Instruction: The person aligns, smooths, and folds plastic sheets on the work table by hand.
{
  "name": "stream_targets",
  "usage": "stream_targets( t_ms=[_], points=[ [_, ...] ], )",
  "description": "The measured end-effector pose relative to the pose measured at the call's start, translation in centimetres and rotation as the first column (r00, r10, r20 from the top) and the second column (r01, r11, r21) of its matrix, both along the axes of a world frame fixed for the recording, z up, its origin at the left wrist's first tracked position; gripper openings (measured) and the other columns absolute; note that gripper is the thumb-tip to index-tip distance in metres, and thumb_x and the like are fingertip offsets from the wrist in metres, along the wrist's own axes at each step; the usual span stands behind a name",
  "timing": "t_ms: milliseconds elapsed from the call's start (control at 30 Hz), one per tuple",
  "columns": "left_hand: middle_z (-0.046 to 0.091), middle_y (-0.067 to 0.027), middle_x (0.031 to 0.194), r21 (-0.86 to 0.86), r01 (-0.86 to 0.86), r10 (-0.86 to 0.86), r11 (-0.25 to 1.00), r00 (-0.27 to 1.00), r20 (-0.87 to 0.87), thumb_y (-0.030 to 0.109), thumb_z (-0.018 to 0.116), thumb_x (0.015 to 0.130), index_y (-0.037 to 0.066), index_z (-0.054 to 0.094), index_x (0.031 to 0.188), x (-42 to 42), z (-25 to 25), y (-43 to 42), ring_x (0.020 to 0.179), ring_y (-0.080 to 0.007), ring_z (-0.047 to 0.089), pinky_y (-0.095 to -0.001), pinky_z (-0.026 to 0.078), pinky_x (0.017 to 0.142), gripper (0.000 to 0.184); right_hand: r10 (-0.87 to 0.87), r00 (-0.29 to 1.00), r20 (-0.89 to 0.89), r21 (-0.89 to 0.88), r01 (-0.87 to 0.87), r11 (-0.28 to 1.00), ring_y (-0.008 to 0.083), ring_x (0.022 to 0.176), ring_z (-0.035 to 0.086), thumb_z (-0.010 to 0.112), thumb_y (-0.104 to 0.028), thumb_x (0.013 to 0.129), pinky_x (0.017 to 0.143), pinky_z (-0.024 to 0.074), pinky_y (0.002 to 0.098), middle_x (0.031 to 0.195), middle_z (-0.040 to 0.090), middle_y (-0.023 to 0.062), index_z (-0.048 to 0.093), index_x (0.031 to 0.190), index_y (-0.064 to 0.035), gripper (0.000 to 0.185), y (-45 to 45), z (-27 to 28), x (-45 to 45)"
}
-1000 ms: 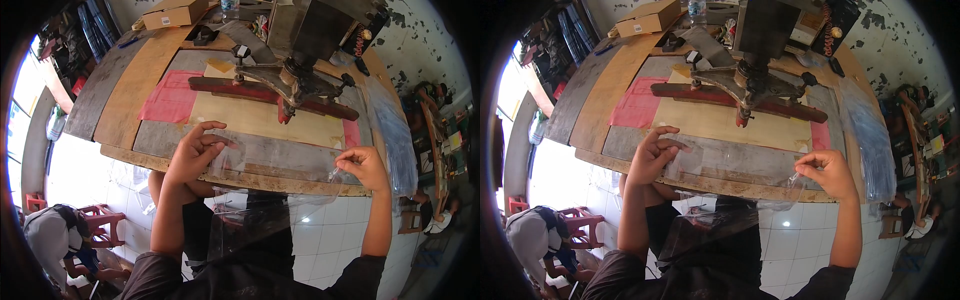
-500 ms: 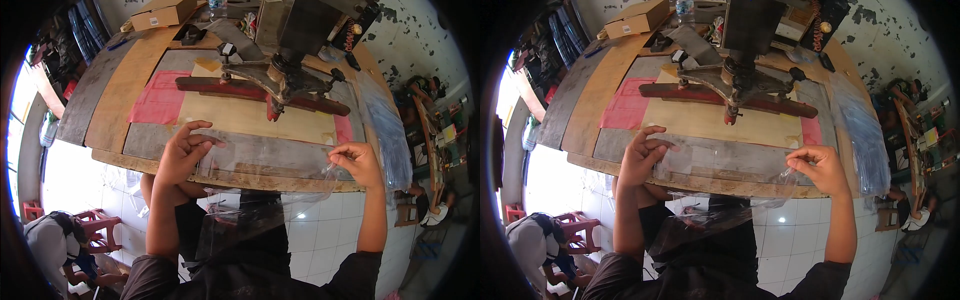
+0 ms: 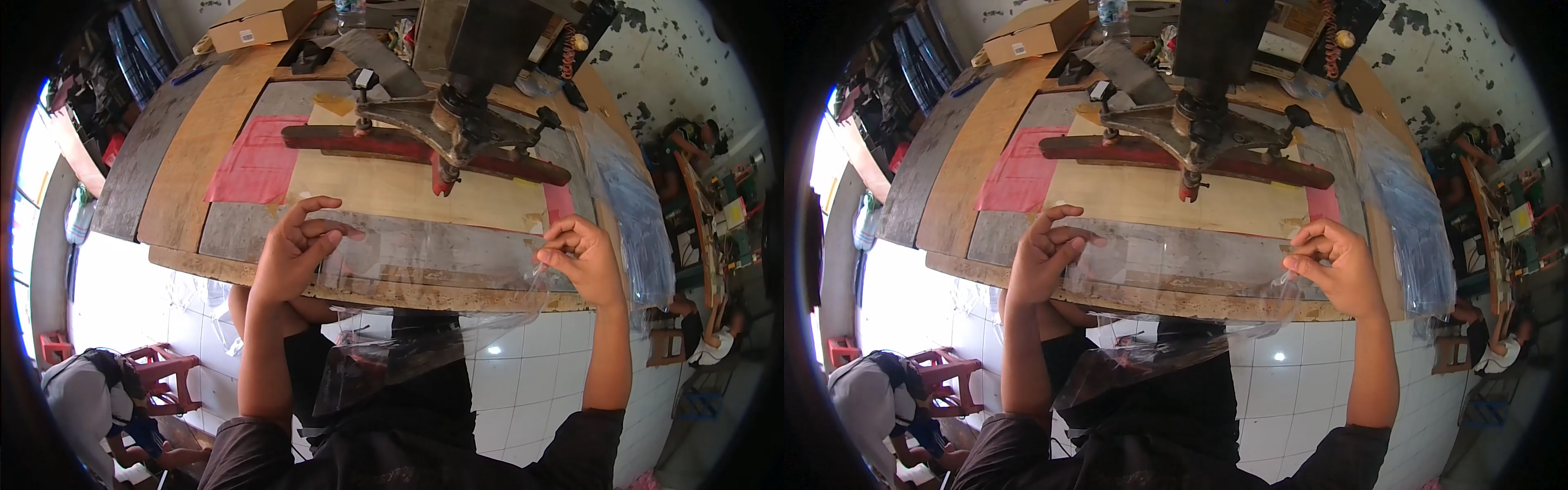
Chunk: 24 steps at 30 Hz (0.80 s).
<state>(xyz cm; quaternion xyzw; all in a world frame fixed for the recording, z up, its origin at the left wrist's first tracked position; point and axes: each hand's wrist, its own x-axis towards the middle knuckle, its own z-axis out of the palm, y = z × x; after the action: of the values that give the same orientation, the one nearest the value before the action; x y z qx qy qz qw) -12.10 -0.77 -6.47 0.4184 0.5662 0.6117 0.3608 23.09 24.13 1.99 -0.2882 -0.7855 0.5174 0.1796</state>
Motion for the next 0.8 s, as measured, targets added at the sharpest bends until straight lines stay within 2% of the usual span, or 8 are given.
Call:
stream_targets(
  t_ms=[67, 300, 500, 600, 667, 700, 767, 800],
  points=[
    [0.082, -0.0122, 0.108, 0.006, -0.033, 0.033, 0.999, 0.999, 0.019, 0.0, 0.063, 0.106, 0.001, 0.05, 0.144, 0.1, -0.1, 0.1, 0.077, -0.0006, 0.055, -0.0181, 0.045, 0.075, 0.04, -0.002, 1.0, -0.018, -0.03, 0.002, 1.0, 0.0132, 0.079, 0.073, 0.077, 0.001, 0.095, 0.074, 0.0563, 0.0269, 0.092, 0.078, 0.0103, 0.062, 0.103, -0.0008, 0.017, 0.1, -0.1, 0.0],
    [0.081, -0.0129, 0.106, -0.001, -0.045, 0.045, 0.999, 0.999, 0.031, -0.002, 0.063, 0.105, 0.001, 0.048, 0.145, 0.1, -0.2, 0.3, 0.078, -0.0019, 0.057, -0.0188, 0.046, 0.075, 0.042, 0.011, 1.0, -0.013, -0.03, -0.011, 0.999, 0.0135, 0.084, 0.073, 0.073, -0.001, 0.099, 0.078, 0.0574, 0.028, 0.093, 0.076, 0.009, 0.061, 0.103, -0.0018, 0.013, 0.0, 0.3, -0.2],
    [0.079, -0.0095, 0.096, -0.007, -0.148, 0.148, 0.989, 0.989, 0.01, 0.0, 0.064, 0.105, 0.001, 0.046, 0.148, 1.0, 0.5, 1.7, 0.078, -0.0056, 0.062, -0.0217, 0.049, 0.074, 0.047, -0.153, 0.988, -0.028, 0.019, 0.153, 0.988, 0.0107, 0.081, 0.07, 0.073, -0.002, 0.098, 0.074, 0.0542, 0.0259, 0.089, 0.076, 0.0071, 0.061, 0.101, -0.0013, 0.013, 1.2, -1.5, -2.3],
    [0.077, -0.0072, 0.091, -0.086, -0.249, 0.233, 0.965, 0.96, -0.158, 0.001, 0.069, 0.102, 0.003, 0.046, 0.148, 1.1, 1.2, 2.7, 0.075, -0.0073, 0.062, -0.0236, 0.05, 0.072, 0.052, -0.23, 0.972, 0.04, 0.091, 0.226, 0.97, 0.009, 0.076, 0.068, 0.075, -0.001, 0.095, 0.07, 0.0521, 0.025, 0.084, 0.075, 0.0061, 0.062, 0.1, -0.0006, 0.014, 3.1, -3.0, -3.8],
    [0.075, -0.0079, 0.087, -0.142, -0.292, 0.211, 0.946, 0.886, -0.412, 0.001, 0.074, 0.097, 0.006, 0.051, 0.143, 0.8, 2.2, 3.4, 0.07, -0.0098, 0.062, -0.0269, 0.05, 0.068, 0.052, -0.22, 0.965, 0.14, 0.068, 0.212, 0.975, 0.0093, 0.072, 0.066, 0.077, 0.0, 0.092, 0.067, 0.0516, 0.0259, 0.08, 0.074, 0.0055, 0.065, 0.097, 0.0008, 0.012, 4.3, -3.3, -4.9],
    [0.075, -0.0079, 0.087, -0.141, -0.294, 0.213, 0.945, 0.885, -0.415, 0.001, 0.074, 0.097, 0.006, 0.051, 0.143, 0.3, 2.0, 3.8, 0.07, -0.0098, 0.062, -0.0269, 0.05, 0.068, 0.052, -0.218, 0.966, 0.137, 0.068, 0.211, 0.975, 0.0093, 0.072, 0.066, 0.077, 0.0, 0.092, 0.067, 0.0516, 0.0259, 0.08, 0.074, 0.0055, 0.065, 0.097, 0.0008, 0.012, 4.8, -3.6, -5.5],
    [0.071, -0.0085, 0.082, -0.034, -0.288, 0.199, 0.957, 0.738, -0.644, 0.001, 0.074, 0.094, 0.007, 0.055, 0.137, -0.9, 1.4, 4.6, 0.068, -0.0138, 0.064, -0.0307, 0.051, 0.067, 0.048, -0.215, 0.958, 0.188, 0.175, 0.183, 0.967, 0.007, 0.068, 0.062, 0.077, 0.002, 0.089, 0.063, 0.0488, 0.0251, 0.075, 0.07, 0.0013, 0.07, 0.093, 0.0012, 0.009, 5.6, -4.3, -6.6],
    [0.071, -0.0085, 0.082, -0.031, -0.286, 0.199, 0.958, 0.736, -0.648, 0.001, 0.074, 0.094, 0.007, 0.055, 0.137, -1.1, 1.7, 5.1, 0.068, -0.0138, 0.064, -0.0307, 0.051, 0.067, 0.048, -0.217, 0.959, 0.184, 0.175, 0.185, 0.967, 0.007, 0.068, 0.062, 0.077, 0.002, 0.089, 0.063, 0.0488, 0.0251, 0.075, 0.07, 0.0013, 0.07, 0.093, 0.0012, 0.009, 5.9, -4.6, -7.0]
  ],
)
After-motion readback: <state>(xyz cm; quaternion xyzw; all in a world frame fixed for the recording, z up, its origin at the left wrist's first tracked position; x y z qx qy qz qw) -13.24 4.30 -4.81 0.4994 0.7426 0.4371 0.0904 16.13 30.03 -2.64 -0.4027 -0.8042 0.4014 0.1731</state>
